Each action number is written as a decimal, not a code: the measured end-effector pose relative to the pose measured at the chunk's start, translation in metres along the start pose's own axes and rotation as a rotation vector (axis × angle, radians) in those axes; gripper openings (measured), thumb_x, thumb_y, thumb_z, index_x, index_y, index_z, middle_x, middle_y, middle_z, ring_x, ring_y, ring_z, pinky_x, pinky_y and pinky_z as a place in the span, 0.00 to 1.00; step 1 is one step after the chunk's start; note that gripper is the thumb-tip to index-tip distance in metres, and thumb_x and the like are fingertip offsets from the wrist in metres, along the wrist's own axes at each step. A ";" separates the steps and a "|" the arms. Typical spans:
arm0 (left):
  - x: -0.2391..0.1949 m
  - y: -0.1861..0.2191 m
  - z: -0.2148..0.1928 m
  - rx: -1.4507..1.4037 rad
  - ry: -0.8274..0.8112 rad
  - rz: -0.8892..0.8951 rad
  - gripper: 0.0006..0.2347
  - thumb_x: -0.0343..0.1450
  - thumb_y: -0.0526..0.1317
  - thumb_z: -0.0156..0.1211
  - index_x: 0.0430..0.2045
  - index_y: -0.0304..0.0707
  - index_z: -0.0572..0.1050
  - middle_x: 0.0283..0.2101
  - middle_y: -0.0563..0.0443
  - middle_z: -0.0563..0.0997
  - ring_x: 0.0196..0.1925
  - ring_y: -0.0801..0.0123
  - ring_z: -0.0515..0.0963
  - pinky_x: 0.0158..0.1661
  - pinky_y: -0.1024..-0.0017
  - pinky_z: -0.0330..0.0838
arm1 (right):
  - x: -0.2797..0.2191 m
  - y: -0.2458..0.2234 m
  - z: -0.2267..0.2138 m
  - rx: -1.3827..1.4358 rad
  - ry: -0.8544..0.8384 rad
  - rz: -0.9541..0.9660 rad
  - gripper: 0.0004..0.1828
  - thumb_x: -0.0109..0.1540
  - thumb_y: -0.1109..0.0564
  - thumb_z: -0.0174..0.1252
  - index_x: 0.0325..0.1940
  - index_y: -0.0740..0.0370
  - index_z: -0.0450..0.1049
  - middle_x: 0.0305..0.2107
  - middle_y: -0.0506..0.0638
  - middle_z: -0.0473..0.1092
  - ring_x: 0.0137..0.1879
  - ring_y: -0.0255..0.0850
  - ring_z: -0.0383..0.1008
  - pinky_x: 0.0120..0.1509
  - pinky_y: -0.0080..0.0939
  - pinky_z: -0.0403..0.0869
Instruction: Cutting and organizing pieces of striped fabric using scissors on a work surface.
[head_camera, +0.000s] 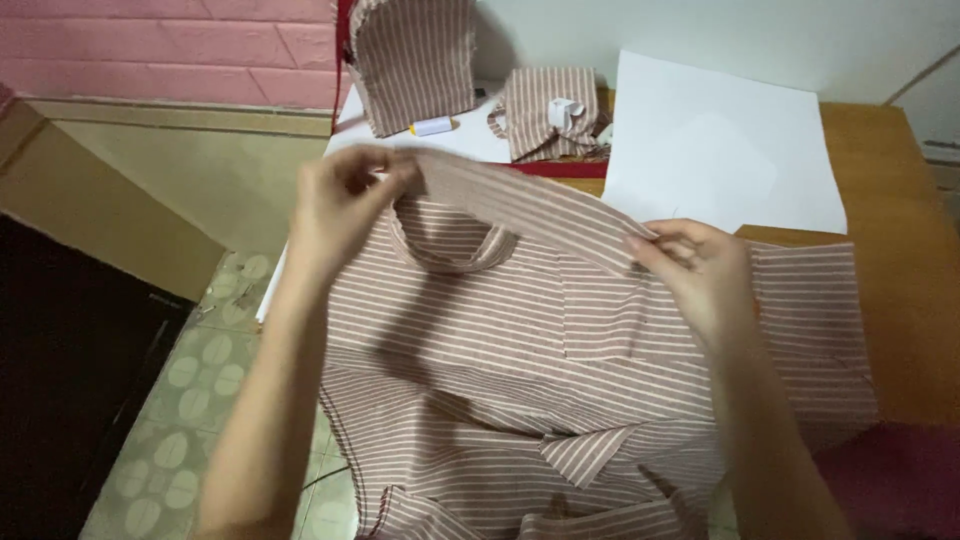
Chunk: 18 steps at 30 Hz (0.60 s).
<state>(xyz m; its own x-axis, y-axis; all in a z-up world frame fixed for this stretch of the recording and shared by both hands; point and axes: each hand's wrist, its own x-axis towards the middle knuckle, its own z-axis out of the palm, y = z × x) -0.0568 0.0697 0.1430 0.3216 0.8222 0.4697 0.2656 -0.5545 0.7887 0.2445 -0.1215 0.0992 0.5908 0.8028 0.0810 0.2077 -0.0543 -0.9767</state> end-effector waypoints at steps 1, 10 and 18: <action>0.013 0.002 -0.008 -0.025 0.014 0.042 0.08 0.73 0.40 0.78 0.41 0.38 0.86 0.37 0.47 0.87 0.34 0.72 0.77 0.37 0.77 0.70 | 0.001 -0.007 0.008 0.002 -0.040 -0.004 0.20 0.60 0.61 0.76 0.54 0.68 0.81 0.44 0.62 0.81 0.49 0.41 0.82 0.58 0.42 0.81; 0.088 0.061 -0.039 0.089 -0.026 0.332 0.05 0.79 0.30 0.65 0.45 0.35 0.87 0.32 0.60 0.77 0.33 0.83 0.66 0.32 0.79 0.59 | 0.060 0.002 0.098 -0.149 -0.334 0.038 0.13 0.65 0.54 0.66 0.54 0.56 0.82 0.52 0.48 0.84 0.57 0.40 0.85 0.67 0.42 0.82; 0.122 0.090 -0.027 0.074 -0.013 0.434 0.03 0.79 0.30 0.69 0.45 0.34 0.85 0.38 0.54 0.84 0.33 0.80 0.72 0.32 0.84 0.68 | 0.127 0.041 0.138 -0.052 -0.441 -0.330 0.11 0.64 0.54 0.71 0.48 0.61 0.84 0.39 0.44 0.79 0.34 0.29 0.70 0.40 0.30 0.69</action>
<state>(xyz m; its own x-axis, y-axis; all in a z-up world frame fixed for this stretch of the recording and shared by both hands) -0.0182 0.1234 0.2822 0.4290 0.5099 0.7456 0.1675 -0.8560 0.4891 0.2207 0.0604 0.0418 0.1081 0.9542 0.2789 0.3716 0.2214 -0.9016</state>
